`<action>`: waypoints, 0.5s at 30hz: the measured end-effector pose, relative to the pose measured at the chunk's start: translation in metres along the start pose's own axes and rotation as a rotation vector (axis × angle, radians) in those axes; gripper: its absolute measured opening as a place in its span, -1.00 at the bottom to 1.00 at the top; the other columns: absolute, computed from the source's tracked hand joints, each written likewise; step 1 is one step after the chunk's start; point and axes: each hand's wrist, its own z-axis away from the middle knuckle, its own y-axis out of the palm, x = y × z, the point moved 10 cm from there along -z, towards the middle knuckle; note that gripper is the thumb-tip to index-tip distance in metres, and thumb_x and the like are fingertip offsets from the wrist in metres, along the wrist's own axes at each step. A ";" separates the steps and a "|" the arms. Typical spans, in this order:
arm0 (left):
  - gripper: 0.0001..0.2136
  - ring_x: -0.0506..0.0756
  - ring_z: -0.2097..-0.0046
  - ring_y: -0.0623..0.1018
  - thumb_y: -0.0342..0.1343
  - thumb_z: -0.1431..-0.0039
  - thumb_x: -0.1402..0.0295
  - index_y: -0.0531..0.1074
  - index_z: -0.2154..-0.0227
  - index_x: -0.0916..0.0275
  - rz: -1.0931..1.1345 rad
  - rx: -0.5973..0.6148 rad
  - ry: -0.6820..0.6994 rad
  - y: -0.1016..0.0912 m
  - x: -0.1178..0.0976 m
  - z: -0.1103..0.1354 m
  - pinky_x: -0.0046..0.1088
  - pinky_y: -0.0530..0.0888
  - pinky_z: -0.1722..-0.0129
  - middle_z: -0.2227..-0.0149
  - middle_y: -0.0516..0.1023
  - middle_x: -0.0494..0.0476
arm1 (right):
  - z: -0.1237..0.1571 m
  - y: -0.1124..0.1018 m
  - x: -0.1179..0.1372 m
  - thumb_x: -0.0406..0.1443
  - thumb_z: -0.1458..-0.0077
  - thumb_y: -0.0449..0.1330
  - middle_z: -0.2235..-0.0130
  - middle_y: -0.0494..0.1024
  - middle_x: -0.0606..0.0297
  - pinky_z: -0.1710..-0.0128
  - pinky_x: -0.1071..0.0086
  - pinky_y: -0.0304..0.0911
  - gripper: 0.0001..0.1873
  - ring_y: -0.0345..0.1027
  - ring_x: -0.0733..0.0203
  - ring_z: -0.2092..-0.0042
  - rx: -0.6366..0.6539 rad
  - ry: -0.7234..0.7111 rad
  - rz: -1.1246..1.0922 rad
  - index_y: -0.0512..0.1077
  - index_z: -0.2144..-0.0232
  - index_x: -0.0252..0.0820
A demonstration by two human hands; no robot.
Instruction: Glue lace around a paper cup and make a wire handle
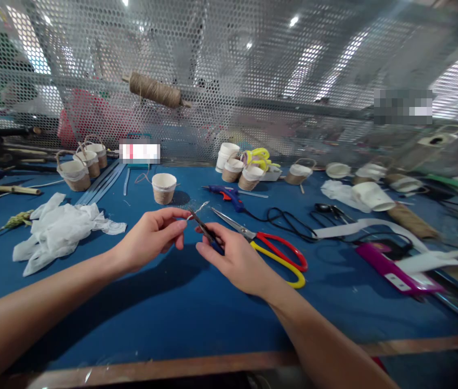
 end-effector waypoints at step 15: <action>-0.73 -0.14 0.66 0.14 0.07 -0.04 0.27 0.36 0.23 0.32 -0.077 -0.052 0.033 -0.001 -0.002 -0.001 -0.60 0.07 0.66 0.66 0.34 -0.09 | 0.002 -0.002 0.000 -0.28 -0.09 0.03 0.40 0.51 0.23 0.42 0.39 0.20 -0.80 0.32 0.25 0.43 -0.056 -0.018 0.057 0.41 0.32 -0.26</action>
